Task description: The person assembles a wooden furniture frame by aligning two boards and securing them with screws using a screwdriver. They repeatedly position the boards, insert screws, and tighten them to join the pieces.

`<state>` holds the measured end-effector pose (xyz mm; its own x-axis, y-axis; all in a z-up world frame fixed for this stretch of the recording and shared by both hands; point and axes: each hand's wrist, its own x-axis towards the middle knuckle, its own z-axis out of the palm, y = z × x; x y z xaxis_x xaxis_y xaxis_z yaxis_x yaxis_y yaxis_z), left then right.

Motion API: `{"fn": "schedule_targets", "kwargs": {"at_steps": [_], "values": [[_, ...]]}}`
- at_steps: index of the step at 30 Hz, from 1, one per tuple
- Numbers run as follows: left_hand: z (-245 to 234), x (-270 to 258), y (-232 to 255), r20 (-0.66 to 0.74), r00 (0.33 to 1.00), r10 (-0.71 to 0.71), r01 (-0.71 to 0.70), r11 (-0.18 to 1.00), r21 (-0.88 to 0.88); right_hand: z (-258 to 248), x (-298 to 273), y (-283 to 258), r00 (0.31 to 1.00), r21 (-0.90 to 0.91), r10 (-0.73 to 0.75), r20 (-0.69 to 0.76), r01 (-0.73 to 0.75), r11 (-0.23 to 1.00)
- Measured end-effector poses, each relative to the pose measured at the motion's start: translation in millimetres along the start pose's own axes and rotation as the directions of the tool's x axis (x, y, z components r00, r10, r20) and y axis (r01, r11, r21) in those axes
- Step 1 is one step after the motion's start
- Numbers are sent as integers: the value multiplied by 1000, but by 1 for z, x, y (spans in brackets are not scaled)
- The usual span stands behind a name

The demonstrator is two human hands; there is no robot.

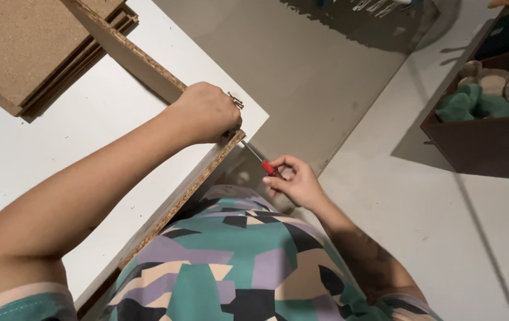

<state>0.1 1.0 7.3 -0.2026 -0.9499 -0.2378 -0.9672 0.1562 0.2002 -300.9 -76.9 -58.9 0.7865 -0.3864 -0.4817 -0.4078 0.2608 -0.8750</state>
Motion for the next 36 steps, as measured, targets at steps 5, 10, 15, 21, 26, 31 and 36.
{"fn": "schedule_targets", "kwargs": {"at_steps": [5, 10, 15, 21, 26, 31, 36], "values": [[3, -1, 0, -34, 999, 13, -13, 1000, -17, 10, -10, -5, 971, -555, -192, -144, 82, 828], [5, 2, 1, -32, 999, 27, -27, 999, -18, -14, 5, -11, 850, 554, 275, 449, -506, 661], [2, 3, 2, -5, 1000, 11, -12, 999, -51, -4, 7, 4, 961, 162, 135, 240, -177, 971], [1, 0, 7, -22, 1000, 7, -8, 999, -32, 14, -8, 7, 933, -653, -341, -111, 190, 733], [1, 2, 6, -1, 1000, 1, -1, 1000, -29, -11, 3, -7, 967, 124, 194, 164, -216, 969], [0, 5, 4, 12, 1000, 24, -24, 1000, 1, -19, 11, -8, 828, 489, 308, 468, -533, 690], [1, 2, 5, -22, 1000, 11, -12, 1000, -21, -3, 4, -4, 989, -61, 110, 98, -105, 993]]}}
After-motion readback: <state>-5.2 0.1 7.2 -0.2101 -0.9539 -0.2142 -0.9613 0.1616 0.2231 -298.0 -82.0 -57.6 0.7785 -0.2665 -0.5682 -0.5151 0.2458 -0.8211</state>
